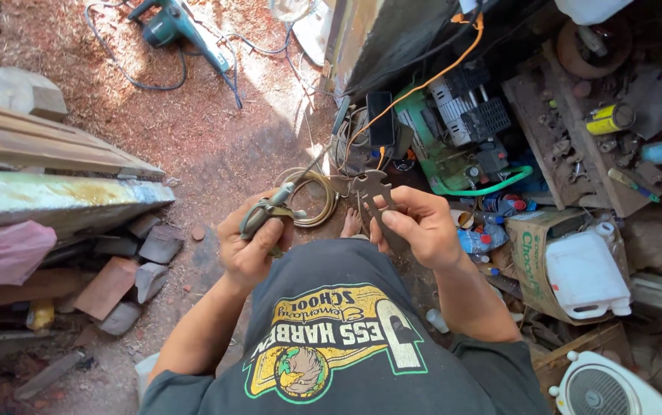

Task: Assembling an air blow gun by applying sealing tape to the nozzle and tightening it with a wrench before connecting it to an air compressor.

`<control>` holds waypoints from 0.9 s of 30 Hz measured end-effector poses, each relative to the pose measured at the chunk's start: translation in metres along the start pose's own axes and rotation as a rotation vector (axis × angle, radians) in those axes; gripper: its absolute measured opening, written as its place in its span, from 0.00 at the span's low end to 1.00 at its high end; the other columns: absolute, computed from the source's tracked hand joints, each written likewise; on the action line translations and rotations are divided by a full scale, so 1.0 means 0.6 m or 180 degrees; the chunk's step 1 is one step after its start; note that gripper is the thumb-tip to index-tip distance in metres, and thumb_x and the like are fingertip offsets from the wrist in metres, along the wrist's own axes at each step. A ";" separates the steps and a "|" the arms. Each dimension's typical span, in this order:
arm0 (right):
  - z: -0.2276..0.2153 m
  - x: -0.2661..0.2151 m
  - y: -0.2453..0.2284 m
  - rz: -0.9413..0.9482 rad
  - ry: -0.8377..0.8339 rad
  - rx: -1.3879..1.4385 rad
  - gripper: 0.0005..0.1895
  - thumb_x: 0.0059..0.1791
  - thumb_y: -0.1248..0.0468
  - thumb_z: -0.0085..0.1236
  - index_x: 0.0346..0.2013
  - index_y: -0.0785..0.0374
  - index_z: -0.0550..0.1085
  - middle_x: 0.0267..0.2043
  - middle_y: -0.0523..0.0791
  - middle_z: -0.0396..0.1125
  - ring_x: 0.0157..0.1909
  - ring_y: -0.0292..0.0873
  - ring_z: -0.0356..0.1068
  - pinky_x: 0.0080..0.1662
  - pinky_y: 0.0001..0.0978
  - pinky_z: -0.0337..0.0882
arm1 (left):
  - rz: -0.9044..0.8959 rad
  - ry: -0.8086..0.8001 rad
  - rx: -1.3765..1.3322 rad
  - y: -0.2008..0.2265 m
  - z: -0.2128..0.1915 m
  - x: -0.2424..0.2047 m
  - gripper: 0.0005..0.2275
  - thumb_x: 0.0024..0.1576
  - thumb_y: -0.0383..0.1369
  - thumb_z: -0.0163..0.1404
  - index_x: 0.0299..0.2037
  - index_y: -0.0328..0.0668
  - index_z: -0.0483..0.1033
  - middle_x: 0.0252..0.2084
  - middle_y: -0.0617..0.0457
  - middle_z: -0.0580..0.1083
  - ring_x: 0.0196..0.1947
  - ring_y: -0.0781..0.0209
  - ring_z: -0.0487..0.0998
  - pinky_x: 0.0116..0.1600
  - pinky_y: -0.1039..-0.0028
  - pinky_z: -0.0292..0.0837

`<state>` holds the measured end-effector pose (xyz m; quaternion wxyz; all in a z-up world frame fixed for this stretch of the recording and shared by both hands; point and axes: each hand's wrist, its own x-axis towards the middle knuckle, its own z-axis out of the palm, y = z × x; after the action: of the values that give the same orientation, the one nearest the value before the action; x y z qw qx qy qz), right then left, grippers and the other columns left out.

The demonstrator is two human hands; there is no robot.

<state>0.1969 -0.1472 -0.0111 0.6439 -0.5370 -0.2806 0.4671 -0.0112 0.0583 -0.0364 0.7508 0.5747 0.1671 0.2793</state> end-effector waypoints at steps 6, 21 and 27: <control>0.011 -0.004 0.011 0.0024 -0.0012 0.0007 0.12 0.57 0.69 0.48 0.52 0.74 0.71 0.33 0.52 0.73 0.30 0.39 0.72 0.34 0.30 0.73 | -0.0048 -0.0331 -0.0639 0.006 0.015 -0.009 0.17 0.66 0.31 0.48 0.62 0.26 0.71 0.31 0.50 0.75 0.25 0.67 0.72 0.31 0.77 0.66; 0.068 -0.007 0.046 -0.0352 0.0025 -0.0768 0.17 0.61 0.61 0.47 0.58 0.71 0.71 0.39 0.41 0.68 0.37 0.30 0.64 0.40 0.22 0.68 | -0.0386 -0.0689 -0.0719 -0.002 0.074 -0.013 0.15 0.66 0.26 0.48 0.63 0.34 0.67 0.33 0.54 0.74 0.27 0.72 0.72 0.31 0.82 0.67; 0.089 -0.016 0.038 -0.0238 0.0287 -0.0694 0.19 0.60 0.64 0.47 0.63 0.71 0.69 0.40 0.41 0.69 0.37 0.30 0.63 0.39 0.22 0.67 | -0.0173 -0.0543 -0.0624 -0.019 0.071 -0.013 0.15 0.67 0.24 0.49 0.63 0.33 0.68 0.37 0.52 0.75 0.29 0.71 0.74 0.31 0.81 0.69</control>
<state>0.1400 -0.1332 -0.0173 0.6106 -0.6135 -0.3204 0.3849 0.0096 0.0187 -0.0360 0.8222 0.5156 0.0900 0.2239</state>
